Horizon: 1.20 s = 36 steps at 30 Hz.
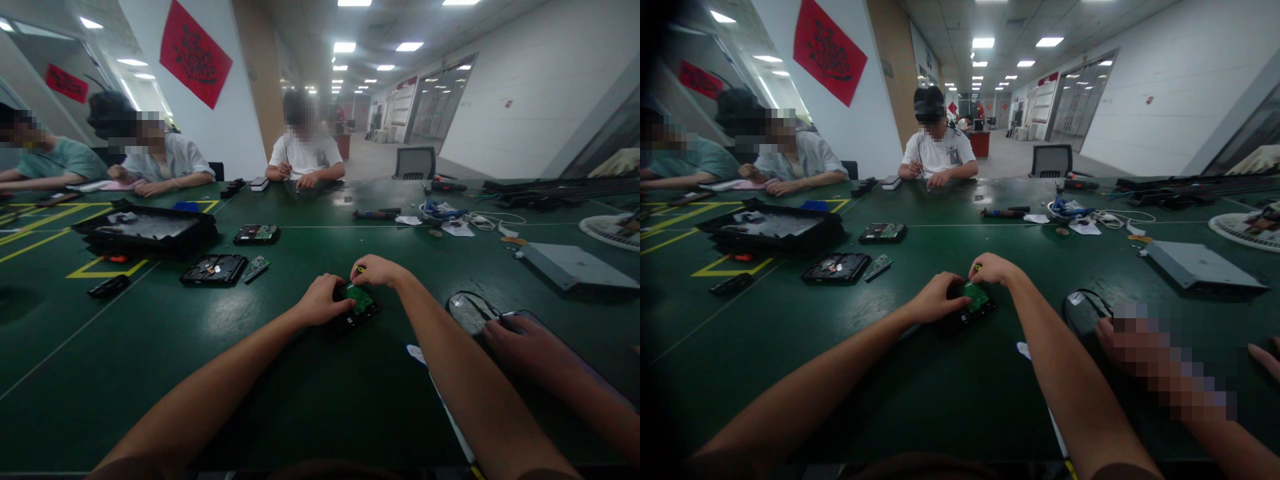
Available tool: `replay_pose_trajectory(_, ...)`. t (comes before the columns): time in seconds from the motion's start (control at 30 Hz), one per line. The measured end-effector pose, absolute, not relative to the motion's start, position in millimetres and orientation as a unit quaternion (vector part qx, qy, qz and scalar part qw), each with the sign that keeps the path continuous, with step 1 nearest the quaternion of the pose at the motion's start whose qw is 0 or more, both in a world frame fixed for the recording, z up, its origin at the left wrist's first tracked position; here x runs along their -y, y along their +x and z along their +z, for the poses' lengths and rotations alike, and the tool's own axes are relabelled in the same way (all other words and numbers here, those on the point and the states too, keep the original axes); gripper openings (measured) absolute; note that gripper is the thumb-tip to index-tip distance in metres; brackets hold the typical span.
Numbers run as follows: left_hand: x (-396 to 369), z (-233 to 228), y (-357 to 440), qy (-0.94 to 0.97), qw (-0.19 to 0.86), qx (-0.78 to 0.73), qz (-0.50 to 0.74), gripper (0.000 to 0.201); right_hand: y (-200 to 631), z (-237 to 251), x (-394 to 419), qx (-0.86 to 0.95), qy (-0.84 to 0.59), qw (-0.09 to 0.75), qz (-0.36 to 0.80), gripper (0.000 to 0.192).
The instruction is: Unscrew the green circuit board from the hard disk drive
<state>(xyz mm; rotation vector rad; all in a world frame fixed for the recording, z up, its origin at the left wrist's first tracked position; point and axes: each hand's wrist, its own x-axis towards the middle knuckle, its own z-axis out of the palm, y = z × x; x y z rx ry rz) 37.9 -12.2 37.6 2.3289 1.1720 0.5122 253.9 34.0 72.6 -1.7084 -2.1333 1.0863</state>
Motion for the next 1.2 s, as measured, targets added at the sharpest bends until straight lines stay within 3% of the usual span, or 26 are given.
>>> replay_pose_trajectory(0.3, 11.1, 37.0, 36.7, 0.853, 0.249, -0.419, 0.186, 0.063, 260.2, 74.5, -35.2, 0.716, -0.575, 0.124, 0.375, 0.017)
replay_pose_trajectory(0.47, 4.1, 47.0, 26.3, 0.845, 0.308, -0.408, 0.159, 0.069, 268.8, 93.3, -33.9, 0.678, -0.608, 0.195, 0.364, 0.017)
replay_pose_trajectory(0.67, 15.8, 73.6, 14.9, 0.844, 0.288, -0.446, 0.076, 0.097, 262.5, 136.5, -15.2, 0.690, -0.567, 0.302, 0.333, 0.037)
replay_pose_trajectory(0.8, 35.3, 70.1, 23.5, 0.869, 0.206, -0.449, 0.024, 0.122, 254.7, 163.5, 6.0, 0.750, -0.524, 0.350, 0.199, 0.039)
replay_pose_trajectory(0.93, 40.9, 59.7, 33.5, 0.886, 0.153, -0.438, 0.018, 0.121, 250.8, 178.1, 14.0, 0.755, -0.507, 0.393, 0.134, 0.037)
replay_pose_trajectory(1.2, 25.2, 66.2, 24.8, 0.893, 0.210, -0.397, -0.016, 0.130, 246.8, 181.5, -5.4, 0.760, -0.498, 0.395, 0.135, 0.038)
